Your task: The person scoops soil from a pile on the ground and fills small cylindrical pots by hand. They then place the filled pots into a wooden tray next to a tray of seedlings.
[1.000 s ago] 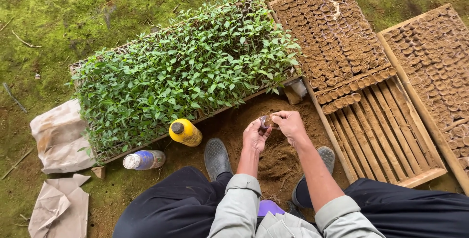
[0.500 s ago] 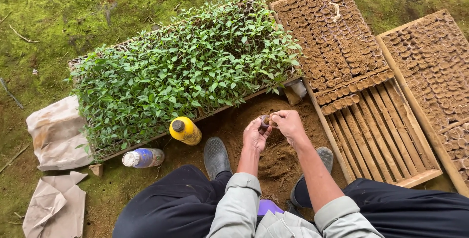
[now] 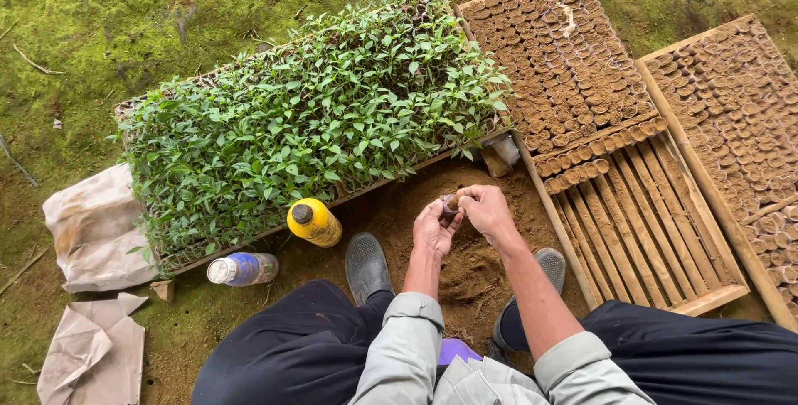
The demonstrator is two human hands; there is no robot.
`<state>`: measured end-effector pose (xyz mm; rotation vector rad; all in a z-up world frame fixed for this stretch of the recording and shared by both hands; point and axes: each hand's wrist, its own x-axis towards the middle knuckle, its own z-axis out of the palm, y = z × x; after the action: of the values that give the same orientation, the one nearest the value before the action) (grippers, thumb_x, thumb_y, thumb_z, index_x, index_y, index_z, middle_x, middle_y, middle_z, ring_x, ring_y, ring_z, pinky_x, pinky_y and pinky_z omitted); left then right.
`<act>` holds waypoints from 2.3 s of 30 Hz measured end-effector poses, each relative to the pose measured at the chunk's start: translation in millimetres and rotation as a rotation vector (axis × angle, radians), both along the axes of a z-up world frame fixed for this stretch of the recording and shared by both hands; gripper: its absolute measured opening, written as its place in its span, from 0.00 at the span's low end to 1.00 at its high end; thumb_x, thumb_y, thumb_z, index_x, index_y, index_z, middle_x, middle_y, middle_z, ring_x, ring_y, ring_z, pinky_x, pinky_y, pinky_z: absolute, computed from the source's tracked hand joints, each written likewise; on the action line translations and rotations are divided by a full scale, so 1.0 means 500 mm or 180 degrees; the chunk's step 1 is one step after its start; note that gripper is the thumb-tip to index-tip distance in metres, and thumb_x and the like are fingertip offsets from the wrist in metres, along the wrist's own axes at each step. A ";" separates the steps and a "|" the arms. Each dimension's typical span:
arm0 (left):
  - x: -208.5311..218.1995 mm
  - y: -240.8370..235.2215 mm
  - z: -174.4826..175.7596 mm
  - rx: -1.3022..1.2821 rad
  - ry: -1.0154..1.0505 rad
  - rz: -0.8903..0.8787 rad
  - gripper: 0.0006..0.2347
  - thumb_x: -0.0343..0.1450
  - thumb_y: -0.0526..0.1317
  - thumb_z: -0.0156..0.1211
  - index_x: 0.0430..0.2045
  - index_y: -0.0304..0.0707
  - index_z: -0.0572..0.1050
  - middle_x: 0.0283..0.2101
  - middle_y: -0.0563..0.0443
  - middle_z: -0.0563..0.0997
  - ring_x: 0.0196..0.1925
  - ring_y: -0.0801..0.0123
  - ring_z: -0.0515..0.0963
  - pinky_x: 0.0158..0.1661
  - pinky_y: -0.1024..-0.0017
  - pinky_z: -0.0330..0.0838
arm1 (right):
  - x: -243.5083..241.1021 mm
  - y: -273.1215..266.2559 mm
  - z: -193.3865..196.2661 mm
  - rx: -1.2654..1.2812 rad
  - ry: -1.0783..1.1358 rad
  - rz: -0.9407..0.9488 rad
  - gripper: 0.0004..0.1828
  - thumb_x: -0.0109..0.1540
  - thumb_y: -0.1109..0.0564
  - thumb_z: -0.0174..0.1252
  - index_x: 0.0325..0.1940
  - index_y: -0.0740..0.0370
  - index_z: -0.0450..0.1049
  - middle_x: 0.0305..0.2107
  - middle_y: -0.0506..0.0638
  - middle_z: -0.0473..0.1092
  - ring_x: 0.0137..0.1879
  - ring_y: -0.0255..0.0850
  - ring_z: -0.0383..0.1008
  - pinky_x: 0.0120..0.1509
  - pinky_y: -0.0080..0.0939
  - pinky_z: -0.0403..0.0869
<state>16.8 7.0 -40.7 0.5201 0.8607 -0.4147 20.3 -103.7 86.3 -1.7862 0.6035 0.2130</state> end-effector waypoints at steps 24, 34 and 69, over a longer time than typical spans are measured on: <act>-0.006 0.002 0.022 -0.0242 0.0255 0.0254 0.04 0.73 0.33 0.60 0.27 0.33 0.78 0.28 0.39 0.79 0.30 0.60 0.82 0.36 0.62 0.86 | -0.045 -0.022 -0.096 -0.1297 -0.1190 0.1089 0.08 0.60 0.56 0.62 0.40 0.54 0.83 0.50 0.60 0.76 0.63 0.57 0.73 0.66 0.55 0.72; 0.003 0.024 -0.021 -0.0369 0.0246 0.0291 0.05 0.77 0.35 0.55 0.33 0.33 0.75 0.41 0.29 0.83 0.39 0.46 0.87 0.38 0.59 0.87 | -0.014 -0.065 -0.318 -0.1973 -0.0100 0.0999 0.27 0.63 0.49 0.60 0.66 0.56 0.72 0.55 0.59 0.71 0.64 0.57 0.72 0.68 0.58 0.71; 0.012 0.001 -0.029 -0.0484 -0.0097 0.0309 0.07 0.75 0.35 0.56 0.42 0.32 0.80 0.43 0.31 0.84 0.41 0.47 0.87 0.45 0.55 0.86 | 0.012 0.011 0.026 -0.0746 -0.0012 0.0261 0.13 0.56 0.63 0.60 0.37 0.49 0.87 0.23 0.50 0.79 0.33 0.37 0.80 0.36 0.42 0.76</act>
<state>22.9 7.5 -55.0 0.3421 0.8146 -0.3790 26.2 -98.4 99.3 -2.0394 0.5714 0.2015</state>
